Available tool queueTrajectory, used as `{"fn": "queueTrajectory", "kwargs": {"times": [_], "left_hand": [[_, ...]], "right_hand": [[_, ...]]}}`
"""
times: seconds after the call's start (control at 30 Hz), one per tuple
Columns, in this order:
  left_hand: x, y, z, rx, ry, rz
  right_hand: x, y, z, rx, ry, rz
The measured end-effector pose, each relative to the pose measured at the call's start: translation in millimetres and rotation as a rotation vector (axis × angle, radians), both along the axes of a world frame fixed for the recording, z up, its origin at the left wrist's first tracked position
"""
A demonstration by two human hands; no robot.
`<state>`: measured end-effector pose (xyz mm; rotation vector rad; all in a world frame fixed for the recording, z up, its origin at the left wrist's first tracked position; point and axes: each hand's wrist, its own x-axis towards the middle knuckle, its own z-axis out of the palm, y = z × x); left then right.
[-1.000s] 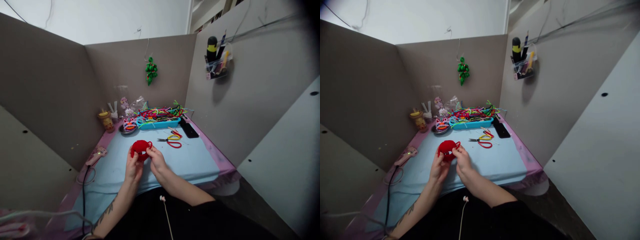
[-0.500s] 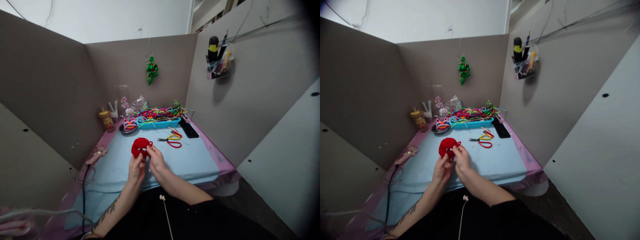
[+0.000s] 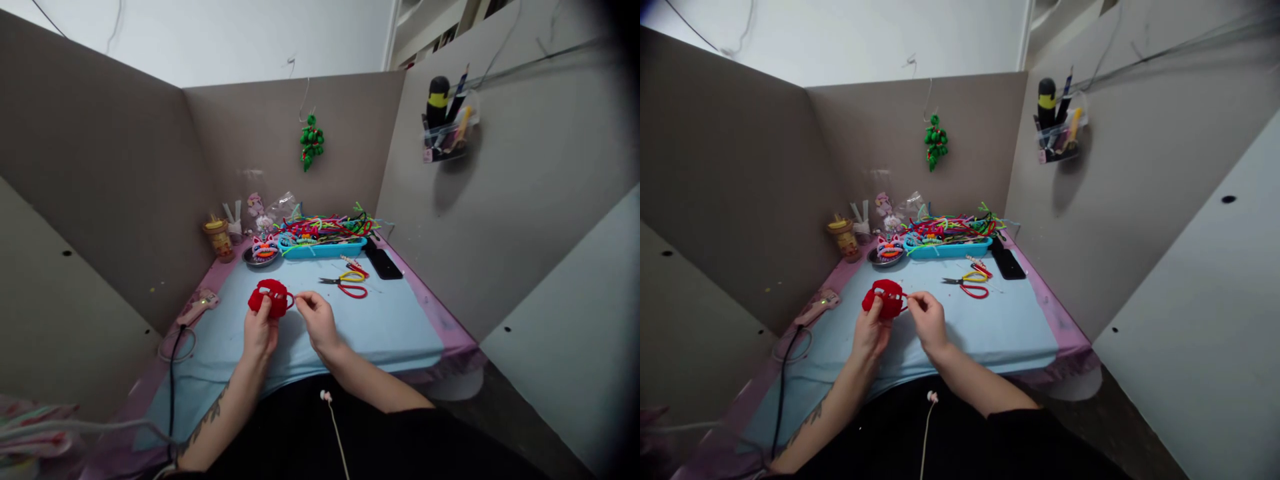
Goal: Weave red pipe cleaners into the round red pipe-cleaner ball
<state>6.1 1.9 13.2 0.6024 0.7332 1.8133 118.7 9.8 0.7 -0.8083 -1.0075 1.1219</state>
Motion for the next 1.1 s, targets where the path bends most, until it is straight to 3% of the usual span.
{"fn": "queueTrajectory", "kwargs": {"times": [0.27,0.57,0.77,1.1], "left_hand": [[3.4,-5.2,3.4,0.023,-0.007,-0.115],[-0.2,-6.9,4.4,0.066,0.015,-0.148],[-1.3,-2.3,-2.4,0.023,-0.03,-0.115],[-4.3,-2.5,-3.1,-0.051,-0.081,-0.107]], "right_hand": [[20.2,5.1,-2.4,0.122,-0.382,-0.058],[18.9,8.2,-1.3,0.169,-0.515,0.013],[25.1,9.6,-3.9,0.161,-0.554,-0.021],[35.8,20.7,-19.8,0.304,-0.857,-0.073]]}}
